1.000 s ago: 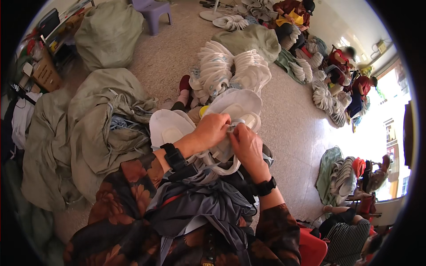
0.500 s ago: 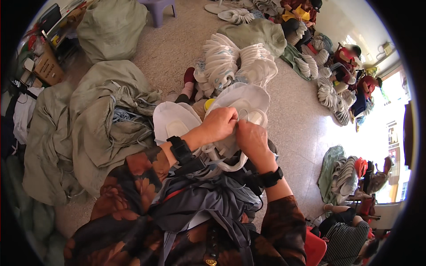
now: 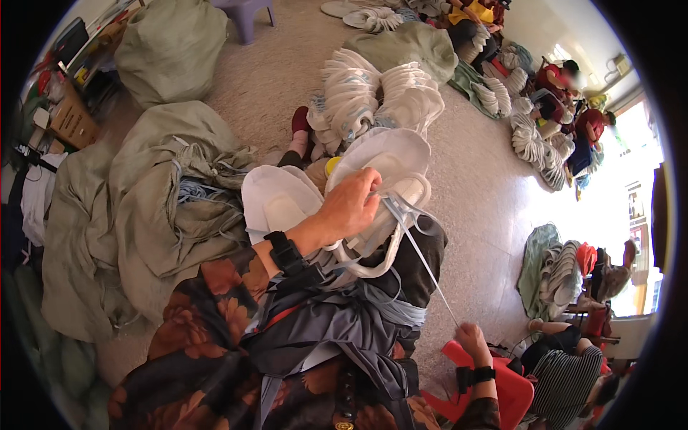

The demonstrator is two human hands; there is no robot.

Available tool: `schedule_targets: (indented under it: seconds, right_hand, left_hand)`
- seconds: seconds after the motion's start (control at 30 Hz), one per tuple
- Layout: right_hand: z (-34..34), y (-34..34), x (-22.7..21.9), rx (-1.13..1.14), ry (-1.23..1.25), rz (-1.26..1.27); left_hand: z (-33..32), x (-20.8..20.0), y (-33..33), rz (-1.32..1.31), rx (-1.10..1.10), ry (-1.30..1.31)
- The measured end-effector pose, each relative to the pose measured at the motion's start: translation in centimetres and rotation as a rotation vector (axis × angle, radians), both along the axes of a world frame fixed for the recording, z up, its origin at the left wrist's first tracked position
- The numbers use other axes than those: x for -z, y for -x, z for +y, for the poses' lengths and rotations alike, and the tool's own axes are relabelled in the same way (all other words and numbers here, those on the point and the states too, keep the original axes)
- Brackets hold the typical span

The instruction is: Threading and tying laces into white shoe uppers in a manufacturing environment.

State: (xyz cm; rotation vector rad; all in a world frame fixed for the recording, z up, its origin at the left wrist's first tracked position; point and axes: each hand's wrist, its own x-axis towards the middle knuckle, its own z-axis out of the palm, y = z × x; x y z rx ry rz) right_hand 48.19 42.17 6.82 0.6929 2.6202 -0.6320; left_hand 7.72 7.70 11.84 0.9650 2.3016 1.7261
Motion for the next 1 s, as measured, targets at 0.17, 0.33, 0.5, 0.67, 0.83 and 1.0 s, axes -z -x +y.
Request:
schedule_targets:
  seconds: [0.17,0.33,0.5,0.67,0.83,1.0]
  right_hand:
    - [2.7,-10.8,3.9,0.168,-0.18,-0.105]
    - [-5.4,6.6,0.1,0.078,-0.119,0.511]
    - [-14.6,20.1,-6.9,-0.051,0.139,0.835]
    - [-18.3,24.3,-5.4,-0.15,0.073,0.788]
    - [-19.7,24.4,-4.5,0.044,0.15,0.797]
    - [-19.9,24.6,-3.5,0.21,0.281,0.868]
  left_hand:
    - [1.1,0.3,0.4,0.105,0.119,-0.01]
    - [1.3,-2.2,0.6,-0.094,0.259,0.113]
    - [1.2,-3.2,0.1,0.174,0.41,0.186]
    - [1.3,-3.7,-0.1,0.527,0.421,0.309]
    - [0.2,-5.2,1.6,0.222,0.604,0.227]
    - [-1.0,-5.4,1.0,-0.38,0.552,0.023]
